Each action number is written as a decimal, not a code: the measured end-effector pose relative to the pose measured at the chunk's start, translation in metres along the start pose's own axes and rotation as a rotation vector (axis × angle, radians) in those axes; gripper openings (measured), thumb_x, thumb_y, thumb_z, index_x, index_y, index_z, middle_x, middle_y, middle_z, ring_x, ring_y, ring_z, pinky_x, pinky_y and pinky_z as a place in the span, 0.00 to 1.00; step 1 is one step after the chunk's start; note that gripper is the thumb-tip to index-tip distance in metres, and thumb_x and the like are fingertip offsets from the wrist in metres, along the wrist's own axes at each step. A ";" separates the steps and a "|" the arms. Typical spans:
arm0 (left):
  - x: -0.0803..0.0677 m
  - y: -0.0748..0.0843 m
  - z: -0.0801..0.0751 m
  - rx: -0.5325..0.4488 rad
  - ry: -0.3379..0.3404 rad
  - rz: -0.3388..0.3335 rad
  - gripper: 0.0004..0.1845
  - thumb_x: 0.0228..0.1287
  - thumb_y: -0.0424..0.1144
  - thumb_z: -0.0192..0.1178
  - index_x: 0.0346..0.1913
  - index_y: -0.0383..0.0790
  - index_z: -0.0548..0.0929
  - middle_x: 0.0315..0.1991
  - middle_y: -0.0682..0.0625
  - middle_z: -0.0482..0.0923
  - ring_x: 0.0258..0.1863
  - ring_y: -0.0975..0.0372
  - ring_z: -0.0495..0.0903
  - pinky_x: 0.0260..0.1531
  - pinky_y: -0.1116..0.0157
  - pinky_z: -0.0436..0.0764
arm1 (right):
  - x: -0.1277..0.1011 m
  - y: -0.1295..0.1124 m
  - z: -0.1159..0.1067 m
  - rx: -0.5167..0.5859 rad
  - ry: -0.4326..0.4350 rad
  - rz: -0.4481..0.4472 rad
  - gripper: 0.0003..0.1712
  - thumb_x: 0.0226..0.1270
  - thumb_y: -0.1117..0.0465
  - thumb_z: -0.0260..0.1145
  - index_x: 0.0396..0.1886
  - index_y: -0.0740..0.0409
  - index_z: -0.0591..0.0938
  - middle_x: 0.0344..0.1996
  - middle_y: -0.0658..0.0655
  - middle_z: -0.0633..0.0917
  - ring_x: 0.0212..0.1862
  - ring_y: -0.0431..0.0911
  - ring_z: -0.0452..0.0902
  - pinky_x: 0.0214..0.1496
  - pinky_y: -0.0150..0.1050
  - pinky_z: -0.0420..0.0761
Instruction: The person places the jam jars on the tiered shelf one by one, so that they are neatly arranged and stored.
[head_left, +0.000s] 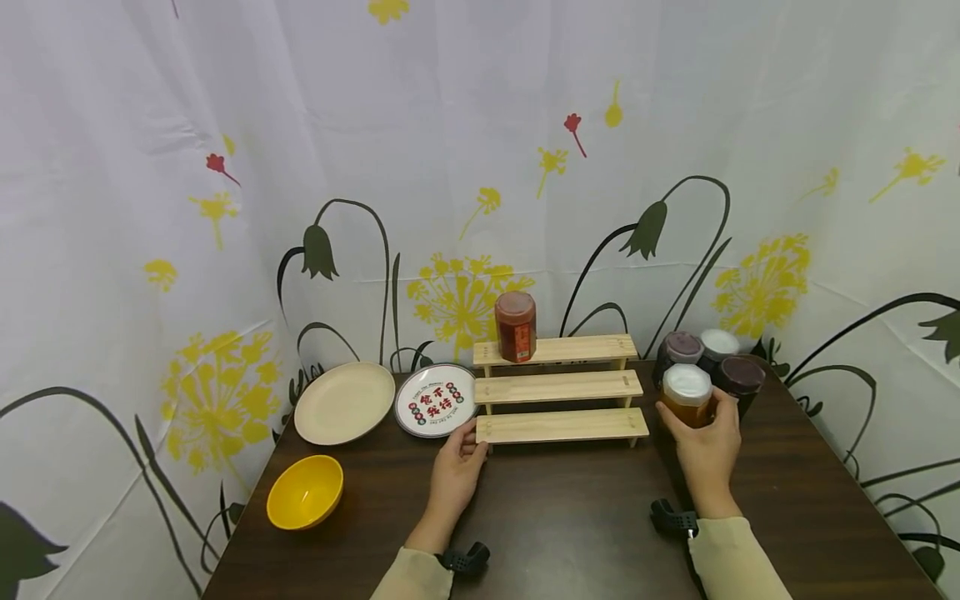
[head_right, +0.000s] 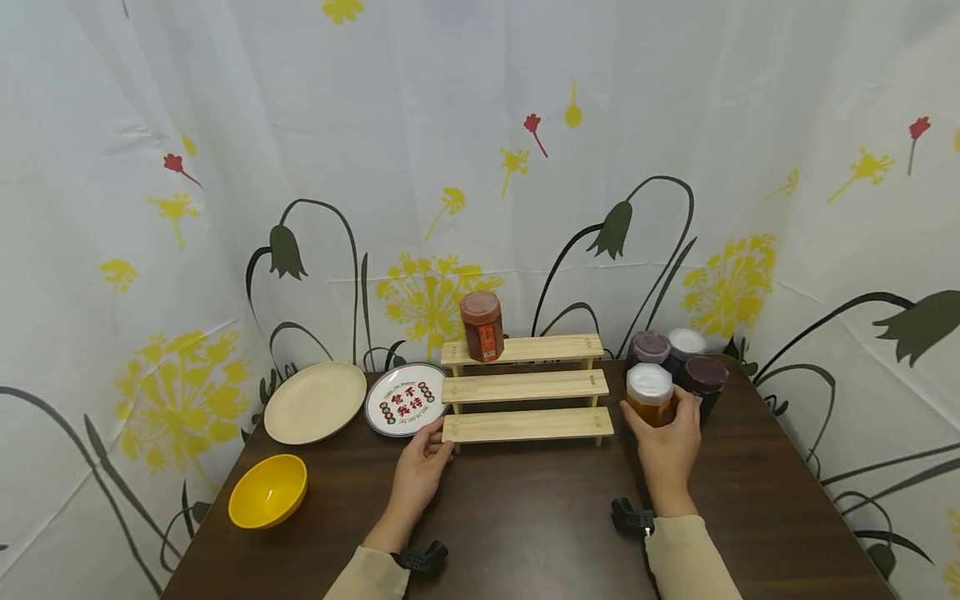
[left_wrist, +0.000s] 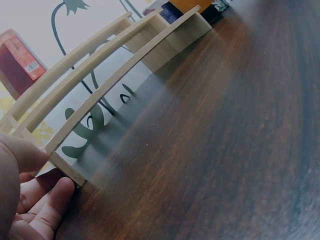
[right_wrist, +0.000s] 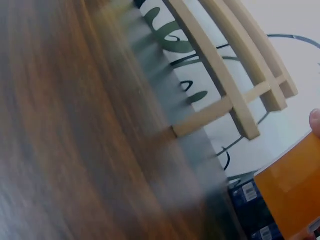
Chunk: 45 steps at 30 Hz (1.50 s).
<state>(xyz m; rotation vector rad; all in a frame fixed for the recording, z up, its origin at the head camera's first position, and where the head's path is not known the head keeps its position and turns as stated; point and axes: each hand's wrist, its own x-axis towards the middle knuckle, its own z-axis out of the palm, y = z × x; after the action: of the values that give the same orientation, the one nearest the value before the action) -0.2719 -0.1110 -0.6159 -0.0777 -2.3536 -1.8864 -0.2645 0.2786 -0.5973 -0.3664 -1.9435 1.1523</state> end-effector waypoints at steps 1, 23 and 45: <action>0.000 0.000 0.000 0.000 -0.001 -0.002 0.25 0.77 0.32 0.66 0.73 0.34 0.79 0.53 0.38 0.87 0.43 0.61 0.85 0.42 0.73 0.86 | -0.001 -0.001 0.000 0.005 0.003 -0.006 0.45 0.51 0.60 0.91 0.67 0.63 0.78 0.59 0.64 0.83 0.59 0.54 0.80 0.56 0.26 0.69; 0.001 0.004 -0.002 0.022 0.009 -0.002 0.25 0.77 0.32 0.66 0.73 0.34 0.79 0.53 0.39 0.87 0.42 0.64 0.85 0.42 0.72 0.86 | 0.001 -0.061 0.010 0.115 -0.058 -0.122 0.47 0.50 0.64 0.91 0.69 0.66 0.78 0.60 0.65 0.83 0.56 0.38 0.74 0.56 0.24 0.71; -0.003 0.003 -0.002 0.008 0.008 0.026 0.25 0.77 0.32 0.66 0.72 0.33 0.79 0.51 0.37 0.87 0.41 0.63 0.85 0.40 0.73 0.86 | 0.033 -0.111 0.059 0.294 -0.191 -0.100 0.43 0.58 0.62 0.88 0.70 0.59 0.77 0.63 0.58 0.84 0.62 0.48 0.81 0.63 0.32 0.79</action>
<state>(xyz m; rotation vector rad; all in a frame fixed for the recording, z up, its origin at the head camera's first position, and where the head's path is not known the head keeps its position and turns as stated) -0.2687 -0.1120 -0.6131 -0.0989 -2.3440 -1.8617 -0.3135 0.2039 -0.5026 -0.0025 -1.8912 1.4241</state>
